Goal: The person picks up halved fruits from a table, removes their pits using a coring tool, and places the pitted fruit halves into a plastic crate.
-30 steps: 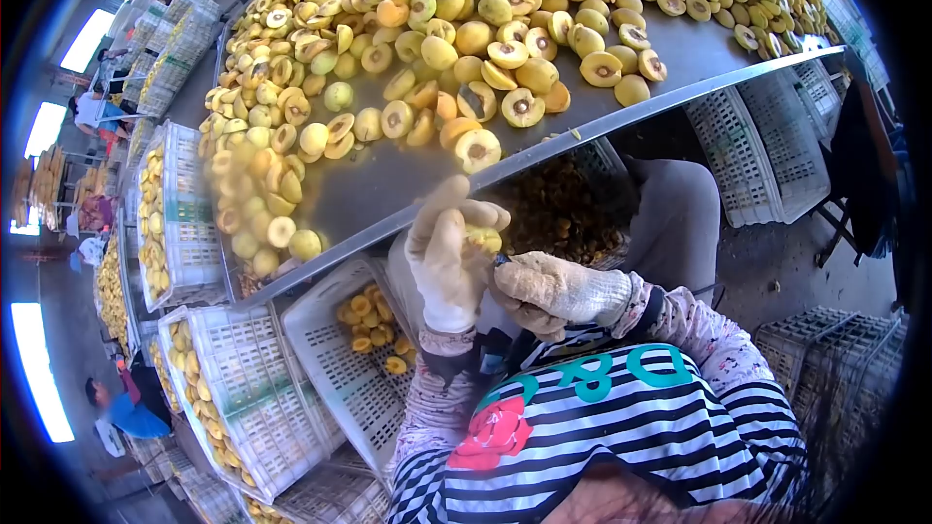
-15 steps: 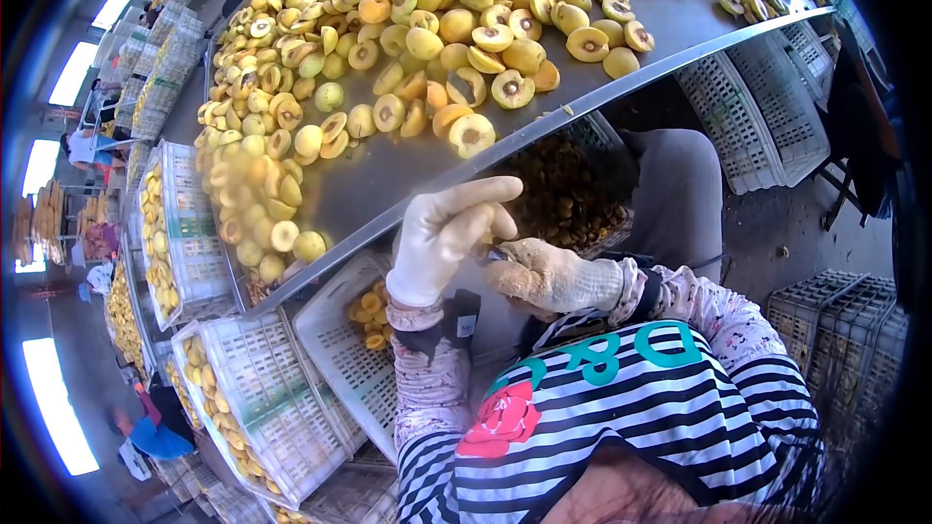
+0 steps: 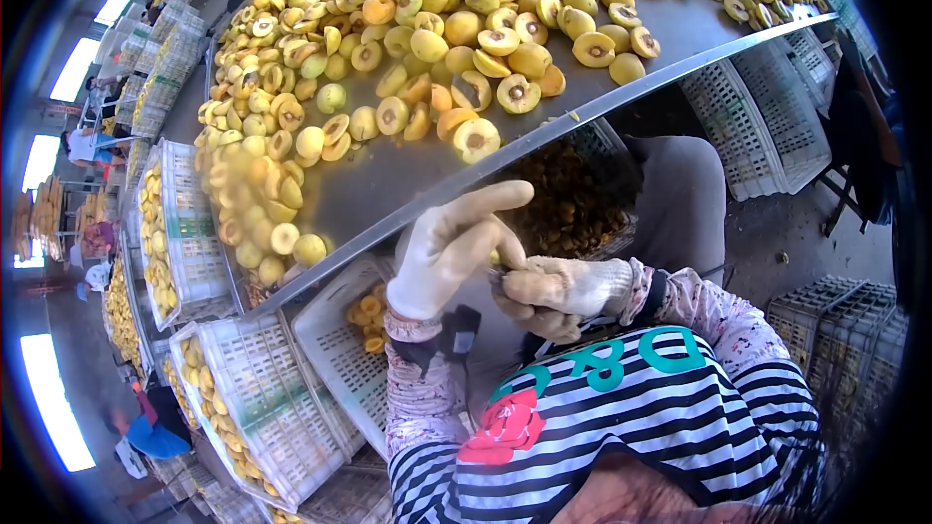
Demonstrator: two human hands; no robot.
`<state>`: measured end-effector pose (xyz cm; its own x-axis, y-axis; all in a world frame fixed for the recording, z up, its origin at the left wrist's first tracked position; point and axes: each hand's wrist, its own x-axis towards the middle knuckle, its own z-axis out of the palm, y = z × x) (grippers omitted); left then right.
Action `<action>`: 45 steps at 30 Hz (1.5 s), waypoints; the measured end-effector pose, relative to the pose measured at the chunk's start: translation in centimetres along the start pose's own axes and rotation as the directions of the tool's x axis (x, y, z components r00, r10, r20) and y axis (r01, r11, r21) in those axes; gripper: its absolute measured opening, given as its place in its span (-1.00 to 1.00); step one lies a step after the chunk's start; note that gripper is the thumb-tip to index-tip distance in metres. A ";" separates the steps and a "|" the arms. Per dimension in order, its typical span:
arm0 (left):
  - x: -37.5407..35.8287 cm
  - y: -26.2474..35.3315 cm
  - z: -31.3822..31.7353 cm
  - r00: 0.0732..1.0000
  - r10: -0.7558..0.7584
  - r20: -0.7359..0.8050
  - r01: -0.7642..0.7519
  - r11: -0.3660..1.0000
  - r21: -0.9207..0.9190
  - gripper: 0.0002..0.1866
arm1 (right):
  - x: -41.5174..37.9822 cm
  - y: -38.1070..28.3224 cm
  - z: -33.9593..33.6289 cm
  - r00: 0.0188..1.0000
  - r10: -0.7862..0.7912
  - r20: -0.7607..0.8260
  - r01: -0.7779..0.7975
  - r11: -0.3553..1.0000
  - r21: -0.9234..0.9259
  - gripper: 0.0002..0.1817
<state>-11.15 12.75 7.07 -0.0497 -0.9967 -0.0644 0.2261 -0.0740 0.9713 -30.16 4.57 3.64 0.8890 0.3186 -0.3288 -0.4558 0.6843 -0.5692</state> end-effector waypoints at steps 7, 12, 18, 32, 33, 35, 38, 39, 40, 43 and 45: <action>-0.7 -3.0 4.3 0.726 0.174 -0.665 -0.396 0.897 -0.197 -0.64 | -0.3 -0.5 1.8 0.994 -0.104 -0.026 0.105 0.994 0.038 -0.46; -0.4 -3.4 4.1 0.644 0.520 -0.561 -0.596 0.801 0.058 -0.68 | -0.2 -0.1 2.1 0.954 -0.097 0.284 -0.070 0.848 0.525 -0.45; -0.1 -3.5 3.4 0.630 0.610 -0.480 -0.651 0.752 0.101 -0.69 | 0.3 -0.3 2.1 0.995 -0.092 0.048 0.088 0.993 0.073 -0.45; -0.1 -3.8 2.5 0.682 0.659 -0.317 -0.502 0.737 0.452 -0.65 | 0.3 -0.1 -0.3 0.966 -0.138 0.218 0.059 0.940 0.336 -0.47; -0.4 -3.5 3.0 0.764 0.509 -0.396 -0.415 0.858 0.302 -0.66 | -0.3 -0.6 -0.3 0.985 -0.108 0.137 0.076 0.972 0.221 -0.48; -1.2 -1.9 4.3 0.867 0.150 -0.476 -0.184 0.983 -0.026 -0.70 | -1.3 -1.7 -0.2 0.998 -0.062 -0.021 0.062 0.998 -0.011 -0.49; -1.4 -0.8 3.7 0.855 0.119 -0.504 -0.138 0.990 0.000 -0.78 | -0.1 -1.2 0.4 0.994 -0.024 -0.109 -0.009 0.955 -0.296 -0.53; -1.0 -1.0 4.1 0.803 0.070 -0.591 -0.182 0.974 -0.132 -0.76 | -0.2 -1.3 1.0 0.993 -0.027 -0.114 -0.004 0.964 -0.265 -0.53; -0.7 -1.6 4.2 0.801 0.188 -0.569 -0.306 0.945 -0.118 -0.76 | -0.4 -1.3 1.0 1.000 0.008 -0.017 -0.009 0.998 -0.065 -0.53; -0.2 -3.4 4.4 0.766 0.402 -0.501 -0.530 0.837 -0.138 -0.72 | -0.4 0.3 0.2 0.984 -0.059 0.169 0.031 0.986 0.167 -0.53; 0.1 -3.6 4.6 0.777 0.405 -0.483 -0.540 0.822 -0.180 -0.66 | -0.5 0.2 -0.4 0.993 -0.026 0.115 0.026 1.000 0.001 -0.53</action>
<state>-16.49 13.07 4.63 0.5226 -0.8202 0.2325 0.3875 0.4714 0.7922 -30.76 4.30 3.41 0.8997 0.3738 -0.2254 -0.4325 0.6931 -0.5767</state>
